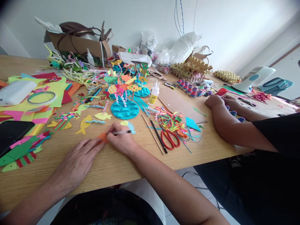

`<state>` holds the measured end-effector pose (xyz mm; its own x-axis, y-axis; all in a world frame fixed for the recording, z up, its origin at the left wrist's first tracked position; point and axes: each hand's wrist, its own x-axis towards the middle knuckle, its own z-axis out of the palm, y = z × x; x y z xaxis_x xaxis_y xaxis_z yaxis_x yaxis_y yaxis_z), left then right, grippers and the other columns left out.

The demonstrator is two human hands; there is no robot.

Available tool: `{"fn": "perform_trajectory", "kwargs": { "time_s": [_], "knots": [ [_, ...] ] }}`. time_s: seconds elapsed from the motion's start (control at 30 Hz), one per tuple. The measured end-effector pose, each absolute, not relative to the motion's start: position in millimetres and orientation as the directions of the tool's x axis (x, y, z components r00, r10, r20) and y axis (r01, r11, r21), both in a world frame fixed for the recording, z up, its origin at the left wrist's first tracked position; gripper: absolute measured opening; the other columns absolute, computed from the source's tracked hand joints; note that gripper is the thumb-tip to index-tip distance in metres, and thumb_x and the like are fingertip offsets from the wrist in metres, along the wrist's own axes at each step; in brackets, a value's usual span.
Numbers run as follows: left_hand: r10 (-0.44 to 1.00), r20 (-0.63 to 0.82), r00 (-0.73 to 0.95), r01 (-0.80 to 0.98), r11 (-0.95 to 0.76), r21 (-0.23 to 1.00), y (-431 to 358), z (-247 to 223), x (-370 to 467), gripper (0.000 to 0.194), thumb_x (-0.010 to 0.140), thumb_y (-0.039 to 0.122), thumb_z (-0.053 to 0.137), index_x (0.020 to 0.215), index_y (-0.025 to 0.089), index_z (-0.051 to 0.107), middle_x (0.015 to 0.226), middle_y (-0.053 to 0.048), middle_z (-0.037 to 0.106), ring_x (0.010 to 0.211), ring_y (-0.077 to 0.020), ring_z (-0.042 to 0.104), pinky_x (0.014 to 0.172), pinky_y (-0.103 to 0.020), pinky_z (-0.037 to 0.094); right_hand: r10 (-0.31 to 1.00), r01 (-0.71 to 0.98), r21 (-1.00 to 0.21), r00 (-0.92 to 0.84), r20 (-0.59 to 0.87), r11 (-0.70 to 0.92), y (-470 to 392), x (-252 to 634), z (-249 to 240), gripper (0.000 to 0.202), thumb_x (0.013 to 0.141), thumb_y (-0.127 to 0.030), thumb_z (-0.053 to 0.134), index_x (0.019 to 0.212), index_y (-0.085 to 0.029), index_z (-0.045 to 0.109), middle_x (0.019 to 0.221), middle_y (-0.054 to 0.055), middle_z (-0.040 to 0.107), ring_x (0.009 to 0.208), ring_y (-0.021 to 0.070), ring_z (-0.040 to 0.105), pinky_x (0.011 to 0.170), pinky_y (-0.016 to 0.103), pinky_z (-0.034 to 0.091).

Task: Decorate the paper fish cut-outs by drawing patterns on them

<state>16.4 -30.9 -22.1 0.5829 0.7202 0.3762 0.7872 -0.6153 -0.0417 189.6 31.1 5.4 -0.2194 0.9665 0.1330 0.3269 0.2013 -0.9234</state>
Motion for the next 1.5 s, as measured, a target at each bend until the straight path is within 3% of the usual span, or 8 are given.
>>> {"fn": "perform_trajectory", "kwargs": {
  "time_s": [0.5, 1.03, 1.5],
  "knots": [
    [0.716, 0.371, 0.592, 0.784, -0.619, -0.056, -30.9, -23.2, 16.3, 0.048, 0.082, 0.003, 0.034, 0.124, 0.010, 0.055, 0.118, -0.013, 0.060, 0.106, -0.0287, 0.051, 0.091, -0.043, 0.043, 0.966, 0.419, -0.878, -0.206, 0.156, 0.231, 31.6, 191.1, 7.6, 0.007, 0.062, -0.012, 0.049, 0.061, -0.018, 0.049, 0.055, -0.006, 0.050, 0.049, 0.0078, 0.042, 0.047, 0.019, 0.031],
    [0.714, 0.393, 0.579, 0.789, -0.613, -0.048, -29.9, -21.3, 16.2, 0.046, 0.082, 0.005, 0.035, 0.121, 0.012, 0.058, 0.115, -0.012, 0.061, 0.104, -0.0279, 0.051, 0.090, -0.042, 0.045, 0.966, 0.342, -0.910, -0.185, 0.181, 0.235, 32.8, 193.0, 2.9, 0.006, 0.063, -0.013, 0.048, 0.062, -0.019, 0.049, 0.055, -0.005, 0.051, 0.053, 0.0094, 0.045, 0.051, 0.020, 0.035],
    [0.733, 0.347, 0.585, 0.786, -0.618, -0.021, -29.1, -23.0, 13.9, 0.045, 0.083, 0.006, 0.035, 0.123, 0.012, 0.056, 0.122, -0.011, 0.058, 0.106, -0.0281, 0.050, 0.090, -0.043, 0.045, 0.964, 0.399, -0.888, -0.218, 0.150, 0.228, 30.9, 190.4, 8.1, 0.011, 0.062, -0.009, 0.049, 0.060, -0.019, 0.048, 0.054, -0.006, 0.049, 0.050, 0.0082, 0.042, 0.047, 0.018, 0.031]
  ]
}}
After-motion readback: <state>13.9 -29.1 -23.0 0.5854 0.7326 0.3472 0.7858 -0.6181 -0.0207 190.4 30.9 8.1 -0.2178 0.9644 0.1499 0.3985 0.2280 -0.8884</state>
